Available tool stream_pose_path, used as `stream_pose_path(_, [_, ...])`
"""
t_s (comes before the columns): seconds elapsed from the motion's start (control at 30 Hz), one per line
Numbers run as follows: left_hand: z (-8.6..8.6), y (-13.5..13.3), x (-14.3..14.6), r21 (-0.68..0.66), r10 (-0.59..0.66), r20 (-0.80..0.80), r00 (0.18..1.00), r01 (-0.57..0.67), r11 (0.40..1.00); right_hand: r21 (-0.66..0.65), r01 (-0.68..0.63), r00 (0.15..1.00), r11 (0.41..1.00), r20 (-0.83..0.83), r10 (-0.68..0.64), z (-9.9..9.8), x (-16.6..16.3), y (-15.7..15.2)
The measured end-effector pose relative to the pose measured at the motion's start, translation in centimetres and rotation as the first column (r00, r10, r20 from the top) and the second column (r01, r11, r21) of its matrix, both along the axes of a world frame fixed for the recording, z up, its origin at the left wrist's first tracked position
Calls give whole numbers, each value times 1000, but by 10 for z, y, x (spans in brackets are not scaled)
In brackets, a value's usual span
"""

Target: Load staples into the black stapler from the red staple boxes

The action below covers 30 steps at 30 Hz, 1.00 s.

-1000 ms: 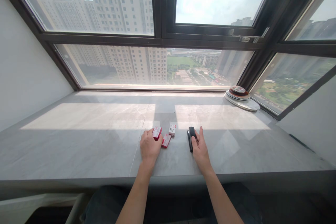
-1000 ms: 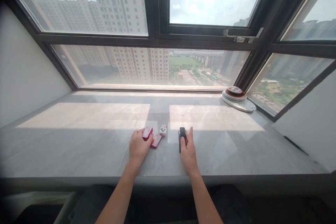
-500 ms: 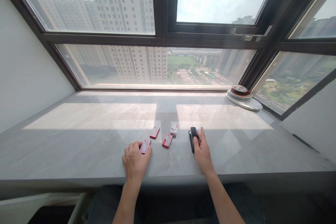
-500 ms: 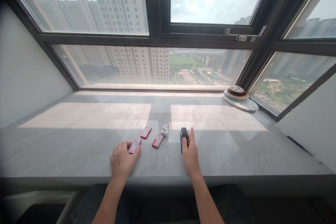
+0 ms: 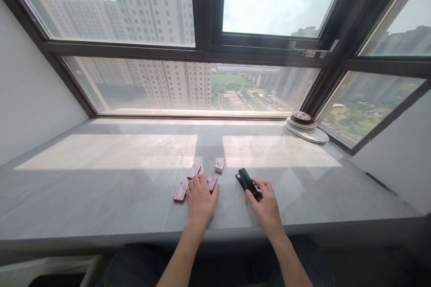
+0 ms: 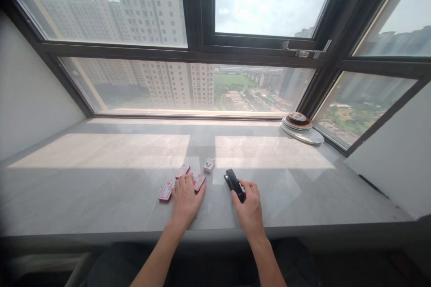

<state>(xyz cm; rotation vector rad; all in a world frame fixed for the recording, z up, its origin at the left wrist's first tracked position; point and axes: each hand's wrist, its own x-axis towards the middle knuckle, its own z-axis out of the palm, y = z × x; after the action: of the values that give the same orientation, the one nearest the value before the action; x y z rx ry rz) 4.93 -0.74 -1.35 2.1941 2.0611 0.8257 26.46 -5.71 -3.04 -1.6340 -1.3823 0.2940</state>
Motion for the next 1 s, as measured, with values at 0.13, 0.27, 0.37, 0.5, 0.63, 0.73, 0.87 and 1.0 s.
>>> stream_pose_path(0.13, [-4, -22, -15, -18, -183, 30, 983, 184, 983, -67, -96, 981, 993, 161, 106, 18, 17, 7])
stream_pose_path(0.27, [3, -36, -23, -16, -407, 66, 911, 409, 913, -82, -286, 943, 955, 153, 296, 34, -9, 20])
stream_pose_path(0.37, [6, -36, -29, -32, -486, 83, 870, 489, 871, -84, -363, 915, 928, 156, 372, 42, -43, 26])
stream_pose_path(0.5, [4, -34, -36, -44, -491, 94, 866, 496, 867, -100, -323, 932, 941, 142, 334, 46, -80, 36])
stream_pose_path(0.63, [1, -35, -41, -36, -450, 77, 890, 453, 891, -31, -345, 937, 938, 44, 347, 51, -89, 47])
stream_pose_path(0.73, [2, -34, -43, -34, -443, 66, 894, 446, 894, 103, -337, 921, 936, -171, 351, 52, -76, 47])
stream_pose_path(0.87, [3, -35, -45, -34, -452, 56, 890, 454, 890, 122, -92, 926, 988, -355, 130, 36, -41, 36])
stream_pose_path(1.0, [4, -37, -47, -42, -460, 78, 884, 464, 885, -193, 3, 915, 981, -395, -81, 12, 6, 21])
